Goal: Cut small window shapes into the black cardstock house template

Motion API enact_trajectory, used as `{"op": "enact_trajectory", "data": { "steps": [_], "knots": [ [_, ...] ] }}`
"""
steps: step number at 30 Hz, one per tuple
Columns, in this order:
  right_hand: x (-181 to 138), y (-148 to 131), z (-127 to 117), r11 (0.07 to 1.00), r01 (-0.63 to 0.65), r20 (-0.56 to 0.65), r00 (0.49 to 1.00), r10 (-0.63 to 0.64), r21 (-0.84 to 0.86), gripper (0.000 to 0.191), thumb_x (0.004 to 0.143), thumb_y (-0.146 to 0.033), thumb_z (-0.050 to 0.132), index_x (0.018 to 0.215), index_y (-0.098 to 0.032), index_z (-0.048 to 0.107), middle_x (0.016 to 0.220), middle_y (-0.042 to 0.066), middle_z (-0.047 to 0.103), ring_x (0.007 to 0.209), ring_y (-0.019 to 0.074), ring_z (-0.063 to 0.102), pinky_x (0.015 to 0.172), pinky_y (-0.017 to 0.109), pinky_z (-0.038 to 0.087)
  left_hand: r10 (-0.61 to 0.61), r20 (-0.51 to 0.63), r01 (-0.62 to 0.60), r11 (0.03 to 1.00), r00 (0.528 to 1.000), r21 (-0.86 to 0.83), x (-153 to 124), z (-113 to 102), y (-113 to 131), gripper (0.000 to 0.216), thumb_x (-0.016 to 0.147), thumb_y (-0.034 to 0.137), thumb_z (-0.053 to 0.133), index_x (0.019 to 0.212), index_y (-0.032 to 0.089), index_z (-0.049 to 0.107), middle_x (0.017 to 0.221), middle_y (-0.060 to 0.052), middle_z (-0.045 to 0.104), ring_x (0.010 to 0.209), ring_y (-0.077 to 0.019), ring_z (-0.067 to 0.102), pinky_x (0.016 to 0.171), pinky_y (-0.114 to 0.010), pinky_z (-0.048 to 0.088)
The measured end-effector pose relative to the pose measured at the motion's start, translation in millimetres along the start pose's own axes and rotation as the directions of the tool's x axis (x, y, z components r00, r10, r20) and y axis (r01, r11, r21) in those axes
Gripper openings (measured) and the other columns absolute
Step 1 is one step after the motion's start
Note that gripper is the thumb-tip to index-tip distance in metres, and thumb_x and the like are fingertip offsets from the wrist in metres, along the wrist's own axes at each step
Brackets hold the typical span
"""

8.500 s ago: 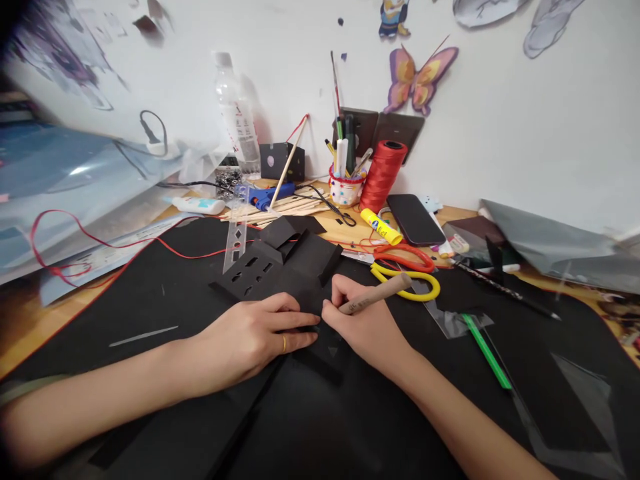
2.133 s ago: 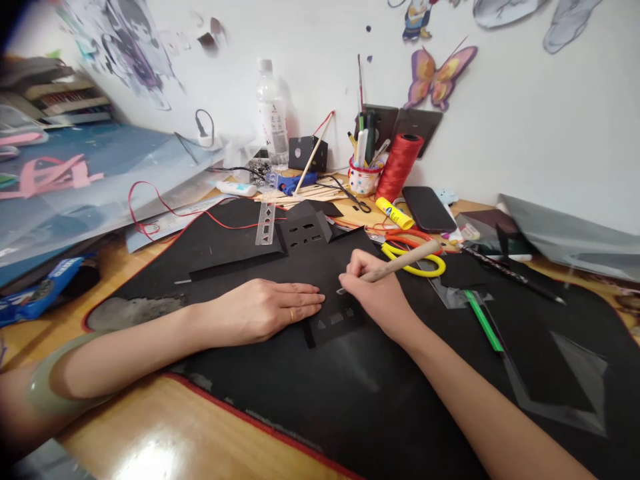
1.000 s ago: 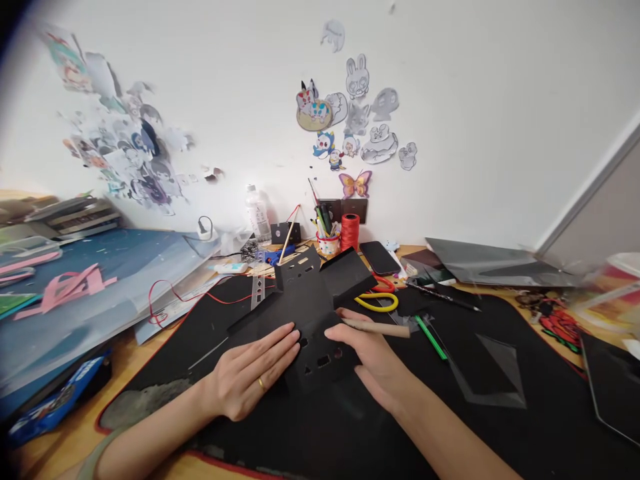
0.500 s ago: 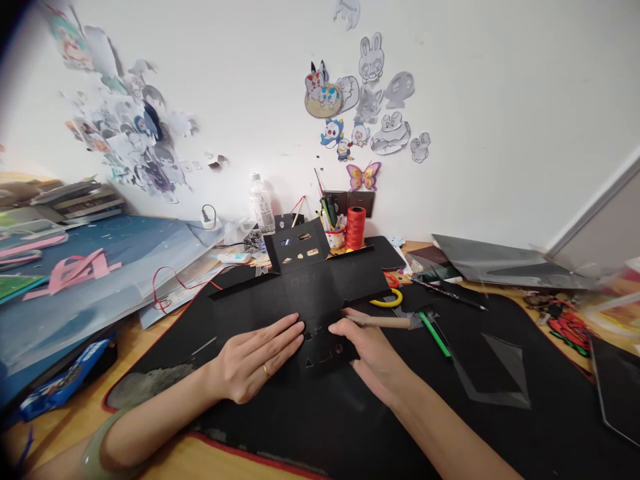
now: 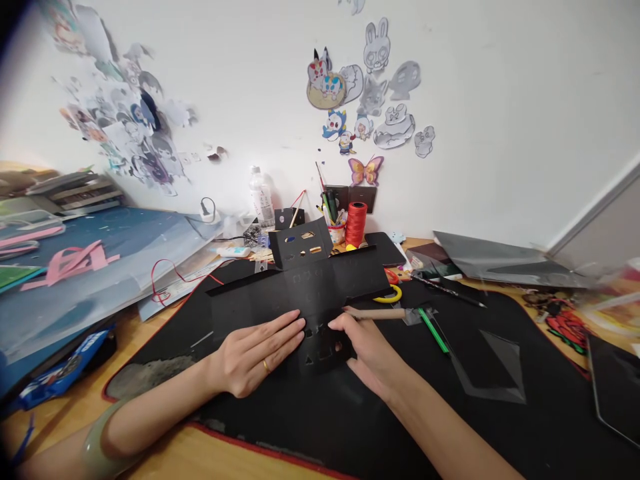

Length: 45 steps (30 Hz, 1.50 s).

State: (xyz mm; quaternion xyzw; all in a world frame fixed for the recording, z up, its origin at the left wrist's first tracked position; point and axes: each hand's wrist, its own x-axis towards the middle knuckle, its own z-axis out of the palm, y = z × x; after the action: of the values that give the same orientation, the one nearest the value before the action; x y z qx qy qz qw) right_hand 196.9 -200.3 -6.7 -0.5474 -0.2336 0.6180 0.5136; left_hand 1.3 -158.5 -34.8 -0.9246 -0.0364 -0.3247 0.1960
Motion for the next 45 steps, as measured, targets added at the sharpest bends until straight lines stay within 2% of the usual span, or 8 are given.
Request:
{"op": "enact_trajectory", "data": {
  "steps": [8,11,16,23,28,35,41,45],
  "knots": [
    [3.7,5.0,-2.9,0.998,0.058,0.126,0.991,-0.056,-0.017,0.01,0.063,-0.017,0.059,0.066,-0.018,0.05,0.061,-0.004,0.051,0.061,0.0103,0.049,0.056,0.022,0.039,-0.044,0.029,0.043,0.999,0.999,0.032,-3.1,2.2,-1.3,0.033,0.086,0.007,0.031,0.11,0.0,0.052,0.114,-0.017,0.055,0.118,-0.0274,0.041,0.085,-0.033,0.049],
    [6.8,8.3,-4.4,0.992,0.124,0.179,0.977,-0.119,-0.016,0.009,0.067,-0.018,0.057,0.075,-0.019,0.055,0.071,-0.002,0.057,0.067,0.0129,0.053,0.061,0.025,0.042,-0.146,0.023,0.147,0.989,0.989,-0.003,-6.3,6.9,-2.8,0.033,0.087,0.008,0.032,0.112,0.007,0.053,0.117,-0.012,0.055,0.118,-0.0255,0.041,0.085,-0.036,0.048],
    [12.0,17.5,-7.7,0.955,0.292,0.189,0.942,-0.278,-0.051,0.012,0.071,-0.023,0.057,0.083,-0.021,0.059,0.09,0.001,0.062,0.086,0.0175,0.055,0.072,0.028,0.043,-0.48,-0.081,0.451,0.861,0.873,-0.236,4.7,6.5,2.3,0.033,0.081,0.005,0.041,0.106,0.017,0.057,0.095,-0.004,0.064,0.104,-0.0186,0.051,0.083,-0.035,0.048],
    [3.9,15.8,0.4,0.94,0.339,0.206,0.924,-0.323,-0.044,0.023,0.071,-0.024,0.058,0.094,-0.023,0.059,0.098,0.001,0.063,0.099,0.0197,0.053,0.081,0.031,0.041,-0.626,0.038,0.617,0.753,0.779,-0.23,33.7,5.4,13.0,0.026,0.078,0.031,0.059,0.102,0.02,0.061,0.088,-0.005,0.059,0.092,-0.0191,0.047,0.075,-0.033,0.049],
    [1.7,13.0,-0.7,0.963,0.256,0.192,0.952,-0.237,-0.08,0.021,0.072,-0.032,0.058,0.091,-0.023,0.059,0.097,0.002,0.063,0.095,0.0202,0.054,0.077,0.031,0.043,-0.672,0.024,0.658,0.716,0.74,-0.233,35.4,9.5,10.3,0.024,0.077,0.031,0.061,0.099,0.021,0.063,0.086,-0.005,0.059,0.088,-0.0183,0.047,0.073,-0.032,0.049],
    [9.0,23.0,-8.6,0.973,0.211,0.156,0.968,-0.196,-0.089,0.029,0.072,-0.042,0.057,0.098,-0.029,0.054,0.112,0.001,0.056,0.1,0.0204,0.051,0.068,0.027,0.042,-0.669,-0.013,0.648,0.724,0.743,-0.238,34.1,11.9,10.1,0.024,0.077,0.033,0.06,0.098,0.022,0.063,0.084,-0.004,0.058,0.086,-0.0173,0.047,0.07,-0.03,0.048],
    [6.5,21.1,-5.8,0.991,0.132,0.125,0.984,-0.126,-0.039,0.041,0.071,-0.042,0.06,0.11,-0.035,0.051,0.13,-0.001,0.045,0.119,0.0239,0.038,0.076,0.034,0.041,-0.665,-0.063,0.617,0.721,0.744,-0.314,32.9,12.0,9.2,0.022,0.076,0.029,0.062,0.097,0.021,0.063,0.083,-0.004,0.058,0.084,-0.0165,0.047,0.071,-0.03,0.047],
    [4.2,18.6,-2.7,0.99,0.138,0.139,0.982,-0.131,-0.04,0.041,0.072,-0.041,0.058,0.111,-0.035,0.05,0.129,-0.001,0.045,0.12,0.0242,0.036,0.082,0.038,0.039,-0.713,-0.029,0.653,0.657,0.701,-0.376,32.8,12.3,9.3,0.018,0.076,0.026,0.063,0.093,0.021,0.064,0.082,-0.003,0.059,0.083,-0.0166,0.047,0.073,-0.031,0.047]
  ]
}}
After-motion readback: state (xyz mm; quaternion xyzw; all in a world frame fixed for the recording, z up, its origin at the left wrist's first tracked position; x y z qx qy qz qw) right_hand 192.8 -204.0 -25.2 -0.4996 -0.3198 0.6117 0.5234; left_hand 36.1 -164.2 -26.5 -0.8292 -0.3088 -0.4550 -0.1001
